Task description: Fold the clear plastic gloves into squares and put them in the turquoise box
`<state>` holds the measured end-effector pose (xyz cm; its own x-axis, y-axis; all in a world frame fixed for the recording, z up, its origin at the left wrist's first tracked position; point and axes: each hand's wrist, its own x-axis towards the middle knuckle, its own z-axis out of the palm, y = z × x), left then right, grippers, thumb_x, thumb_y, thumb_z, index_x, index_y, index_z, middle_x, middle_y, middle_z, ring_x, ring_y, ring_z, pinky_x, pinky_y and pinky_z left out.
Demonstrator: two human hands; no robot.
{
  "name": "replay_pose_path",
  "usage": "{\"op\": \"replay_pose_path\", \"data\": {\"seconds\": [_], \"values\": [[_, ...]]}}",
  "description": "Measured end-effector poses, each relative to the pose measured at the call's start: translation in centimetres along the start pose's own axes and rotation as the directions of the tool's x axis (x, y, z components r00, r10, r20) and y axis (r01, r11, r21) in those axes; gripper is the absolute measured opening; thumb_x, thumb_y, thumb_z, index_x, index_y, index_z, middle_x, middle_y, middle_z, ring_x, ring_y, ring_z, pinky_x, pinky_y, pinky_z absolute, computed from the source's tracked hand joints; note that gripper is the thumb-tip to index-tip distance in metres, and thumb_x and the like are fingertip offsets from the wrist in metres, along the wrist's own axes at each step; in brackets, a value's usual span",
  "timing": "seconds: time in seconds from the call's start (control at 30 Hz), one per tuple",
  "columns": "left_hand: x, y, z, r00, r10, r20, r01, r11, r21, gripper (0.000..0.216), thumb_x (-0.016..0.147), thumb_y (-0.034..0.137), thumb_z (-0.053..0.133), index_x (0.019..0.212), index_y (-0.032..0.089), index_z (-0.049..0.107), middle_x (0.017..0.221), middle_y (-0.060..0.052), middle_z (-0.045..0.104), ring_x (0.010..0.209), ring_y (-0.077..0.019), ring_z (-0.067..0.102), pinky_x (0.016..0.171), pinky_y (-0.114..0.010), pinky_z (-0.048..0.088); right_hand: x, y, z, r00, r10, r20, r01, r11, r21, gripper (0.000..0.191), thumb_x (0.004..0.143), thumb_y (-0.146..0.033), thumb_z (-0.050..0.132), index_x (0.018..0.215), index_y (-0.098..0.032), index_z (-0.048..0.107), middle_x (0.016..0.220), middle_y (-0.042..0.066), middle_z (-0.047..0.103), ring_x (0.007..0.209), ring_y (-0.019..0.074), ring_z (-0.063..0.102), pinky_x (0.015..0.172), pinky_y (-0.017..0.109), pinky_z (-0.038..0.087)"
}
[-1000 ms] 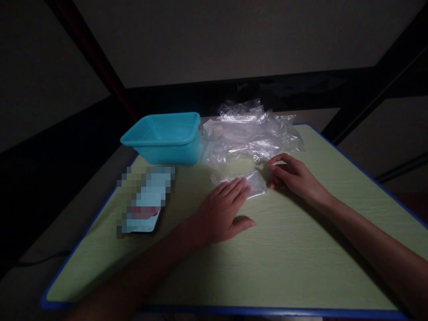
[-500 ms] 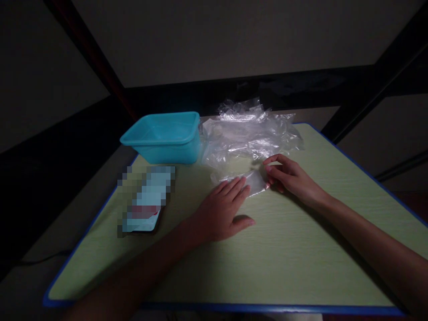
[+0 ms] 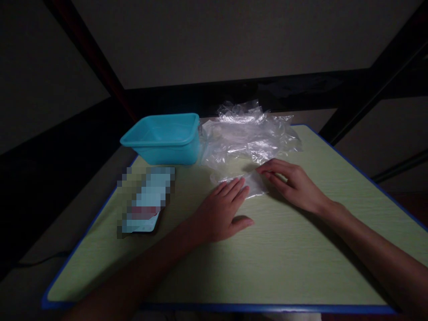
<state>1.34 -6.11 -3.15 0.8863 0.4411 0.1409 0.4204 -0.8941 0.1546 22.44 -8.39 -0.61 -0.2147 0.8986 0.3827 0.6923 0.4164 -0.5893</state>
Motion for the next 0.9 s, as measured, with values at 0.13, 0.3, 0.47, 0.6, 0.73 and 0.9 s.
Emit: {"op": "replay_pose_path", "data": {"seconds": [0.13,0.3,0.47,0.6,0.73,0.9], "values": [[0.1,0.0,0.1,1.000,-0.002,0.004,0.002,1.000,-0.007,0.067,0.086,0.053,0.039,0.134,0.007,0.035,0.144,-0.017,0.030,0.135,-0.0257,0.022,0.110,-0.041,0.019,-0.8,-0.2,1.0,0.934,-0.128,0.333,0.216,0.946,-0.240,0.043,0.094,-0.030,0.029,0.131,-0.011,0.041,0.135,0.016,0.045,0.126,0.0247,0.040,0.102,0.051,0.030],[0.1,0.0,-0.1,1.000,0.016,0.003,-0.016,1.000,0.004,0.070,0.085,0.052,0.041,0.136,0.006,0.030,0.145,-0.017,0.027,0.136,-0.0256,0.021,0.110,-0.041,0.019,-2.2,0.7,1.6,0.876,-0.070,0.477,0.274,0.886,-0.374,0.071,0.090,-0.055,0.026,0.142,-0.007,0.017,0.145,0.019,0.021,0.134,0.0265,0.020,0.105,0.055,0.021],[0.0,-0.1,-0.1,1.000,0.031,-0.006,-0.031,0.999,0.010,0.069,0.086,0.053,0.038,0.135,0.006,0.032,0.146,-0.017,0.025,0.136,-0.0256,0.019,0.110,-0.040,0.019,-2.8,1.5,1.2,0.874,-0.081,0.479,0.317,0.842,-0.437,0.075,0.088,-0.058,0.027,0.143,-0.011,0.008,0.146,0.018,0.019,0.134,0.0271,0.019,0.105,0.056,0.021],[0.0,-0.1,-0.2,1.000,0.012,0.015,-0.012,1.000,-0.003,0.070,0.085,0.054,0.040,0.135,0.006,0.031,0.146,-0.017,0.023,0.136,-0.0266,0.018,0.110,-0.041,0.019,-2.7,1.6,1.2,0.873,-0.086,0.480,0.326,0.835,-0.443,0.074,0.088,-0.058,0.028,0.143,-0.012,0.008,0.146,0.019,0.018,0.134,0.0278,0.020,0.105,0.056,0.022],[0.1,0.0,-0.3,1.000,-0.009,0.027,0.009,1.000,-0.005,0.071,0.084,0.055,0.042,0.136,0.008,0.032,0.147,-0.016,0.023,0.136,-0.0295,0.015,0.110,-0.044,0.019,-2.7,1.5,1.3,0.884,-0.077,0.461,0.310,0.835,-0.455,0.074,0.088,-0.059,0.028,0.142,-0.010,0.015,0.146,0.020,0.019,0.134,0.0288,0.017,0.105,0.055,0.021],[-0.1,0.1,-0.2,0.999,-0.049,0.008,0.049,0.999,-0.008,0.069,0.082,0.056,0.044,0.135,0.013,0.035,0.147,-0.012,0.026,0.136,-0.0351,0.011,0.108,-0.050,0.020,-2.8,1.4,1.3,0.906,-0.068,0.418,0.274,0.846,-0.457,0.073,0.087,-0.060,0.030,0.141,-0.012,0.023,0.146,0.020,0.018,0.133,0.0307,0.019,0.105,0.054,0.023]]}}
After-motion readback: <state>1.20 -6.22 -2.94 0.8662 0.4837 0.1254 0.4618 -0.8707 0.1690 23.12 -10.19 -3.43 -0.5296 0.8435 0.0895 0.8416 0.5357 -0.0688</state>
